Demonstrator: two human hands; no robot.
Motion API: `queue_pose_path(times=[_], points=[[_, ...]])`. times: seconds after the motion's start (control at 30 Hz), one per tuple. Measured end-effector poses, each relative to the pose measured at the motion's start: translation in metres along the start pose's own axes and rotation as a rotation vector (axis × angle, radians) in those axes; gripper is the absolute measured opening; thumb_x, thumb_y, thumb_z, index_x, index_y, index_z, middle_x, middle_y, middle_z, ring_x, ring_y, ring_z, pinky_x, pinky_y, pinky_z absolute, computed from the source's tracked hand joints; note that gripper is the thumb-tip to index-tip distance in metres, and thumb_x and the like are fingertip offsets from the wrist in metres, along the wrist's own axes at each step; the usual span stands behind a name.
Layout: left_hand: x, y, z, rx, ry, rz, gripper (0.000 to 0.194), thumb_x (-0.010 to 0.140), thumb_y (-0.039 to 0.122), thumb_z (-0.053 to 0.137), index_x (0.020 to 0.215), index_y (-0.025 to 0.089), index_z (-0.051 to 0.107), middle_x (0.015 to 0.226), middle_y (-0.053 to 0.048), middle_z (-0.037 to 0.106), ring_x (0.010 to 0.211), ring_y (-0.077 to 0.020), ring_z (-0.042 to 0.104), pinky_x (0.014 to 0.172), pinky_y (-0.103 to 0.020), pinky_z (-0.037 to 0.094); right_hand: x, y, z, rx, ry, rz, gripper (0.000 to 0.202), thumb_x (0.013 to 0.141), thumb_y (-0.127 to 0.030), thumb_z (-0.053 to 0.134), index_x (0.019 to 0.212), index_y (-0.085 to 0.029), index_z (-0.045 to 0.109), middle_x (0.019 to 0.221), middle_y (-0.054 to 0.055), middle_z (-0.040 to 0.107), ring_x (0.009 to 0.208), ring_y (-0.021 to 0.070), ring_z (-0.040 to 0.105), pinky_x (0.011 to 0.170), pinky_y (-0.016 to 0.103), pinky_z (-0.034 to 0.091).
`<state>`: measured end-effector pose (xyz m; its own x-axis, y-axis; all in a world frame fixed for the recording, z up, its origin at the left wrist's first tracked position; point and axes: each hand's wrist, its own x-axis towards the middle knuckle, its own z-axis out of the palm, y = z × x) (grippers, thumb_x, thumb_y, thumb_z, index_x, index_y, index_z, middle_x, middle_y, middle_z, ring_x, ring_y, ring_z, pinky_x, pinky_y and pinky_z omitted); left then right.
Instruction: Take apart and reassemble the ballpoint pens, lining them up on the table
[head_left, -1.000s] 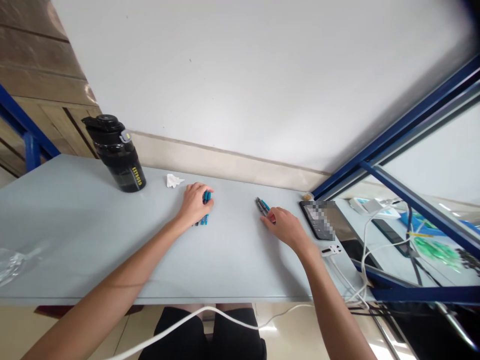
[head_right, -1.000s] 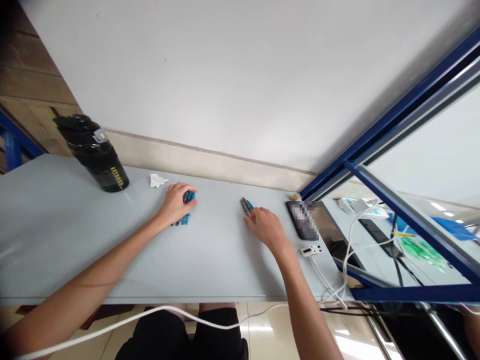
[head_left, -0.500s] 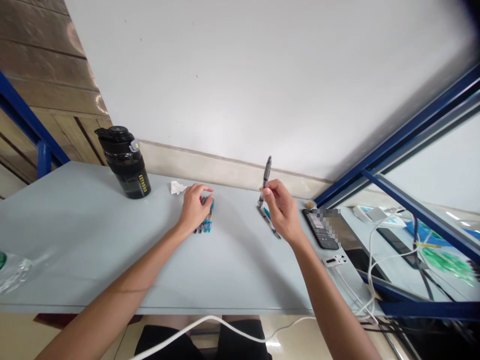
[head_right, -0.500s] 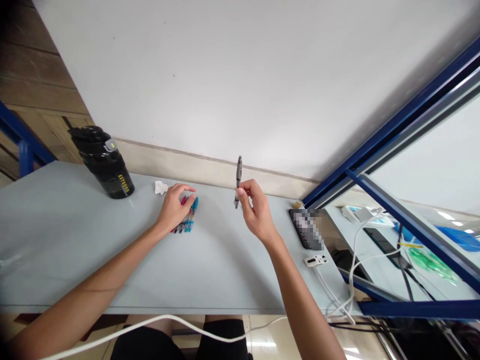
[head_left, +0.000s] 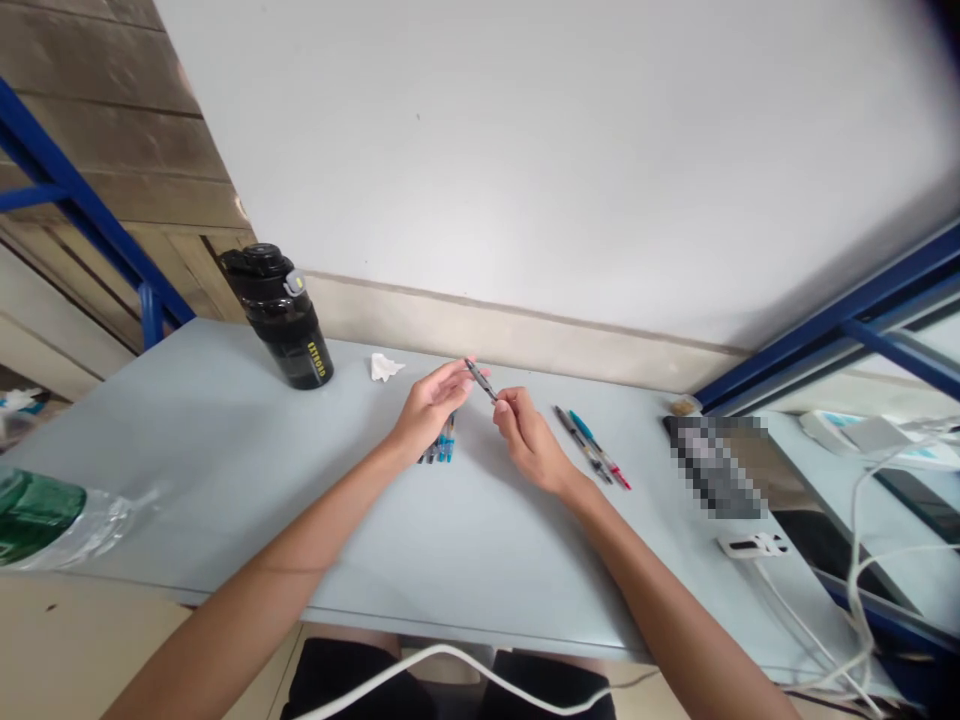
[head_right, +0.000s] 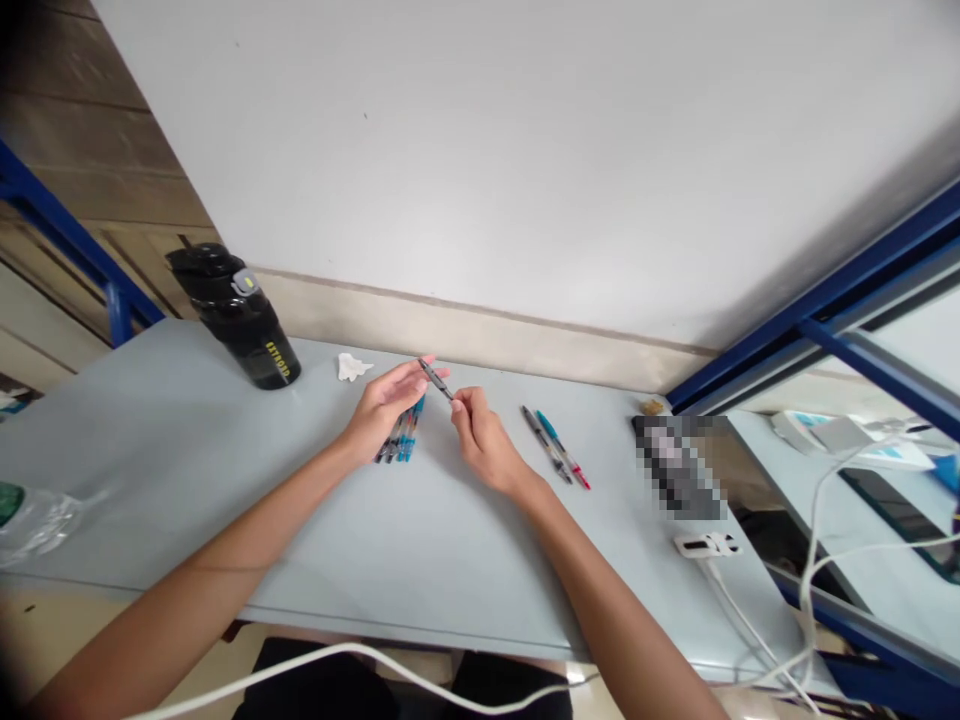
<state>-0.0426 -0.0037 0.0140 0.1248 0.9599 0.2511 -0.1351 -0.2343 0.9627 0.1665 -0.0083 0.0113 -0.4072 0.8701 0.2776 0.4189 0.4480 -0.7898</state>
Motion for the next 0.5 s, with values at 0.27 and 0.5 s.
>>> queue_pose_path(times=[0.27, 0.5], points=[[-0.005, 0.003, 0.013, -0.067, 0.001, -0.083, 0.035, 0.093, 0.061, 0.076, 0.111, 0.031, 0.081, 0.117, -0.007, 0.082, 0.121, -0.0306, 0.075, 0.112, -0.052, 0.058, -0.01, -0.008, -0.003, 0.088, -0.055, 0.023, 0.045, 0.115, -0.057, 0.041, 0.096, -0.022, 0.06, 0.072, -0.004, 0.045, 0.064, 0.0151, 0.041, 0.062, 0.029, 0.035], [-0.003, 0.002, 0.01, 0.028, 0.167, -0.07, 0.042, 0.079, 0.054, 0.092, 0.102, 0.025, 0.073, 0.098, -0.006, 0.081, 0.093, -0.0249, 0.078, 0.086, -0.04, 0.066, -0.01, -0.002, 0.003, 0.066, 0.018, 0.006, 0.043, 0.113, -0.057, 0.048, 0.092, -0.021, 0.059, 0.074, -0.003, 0.049, 0.065, 0.0142, 0.041, 0.063, 0.029, 0.035]])
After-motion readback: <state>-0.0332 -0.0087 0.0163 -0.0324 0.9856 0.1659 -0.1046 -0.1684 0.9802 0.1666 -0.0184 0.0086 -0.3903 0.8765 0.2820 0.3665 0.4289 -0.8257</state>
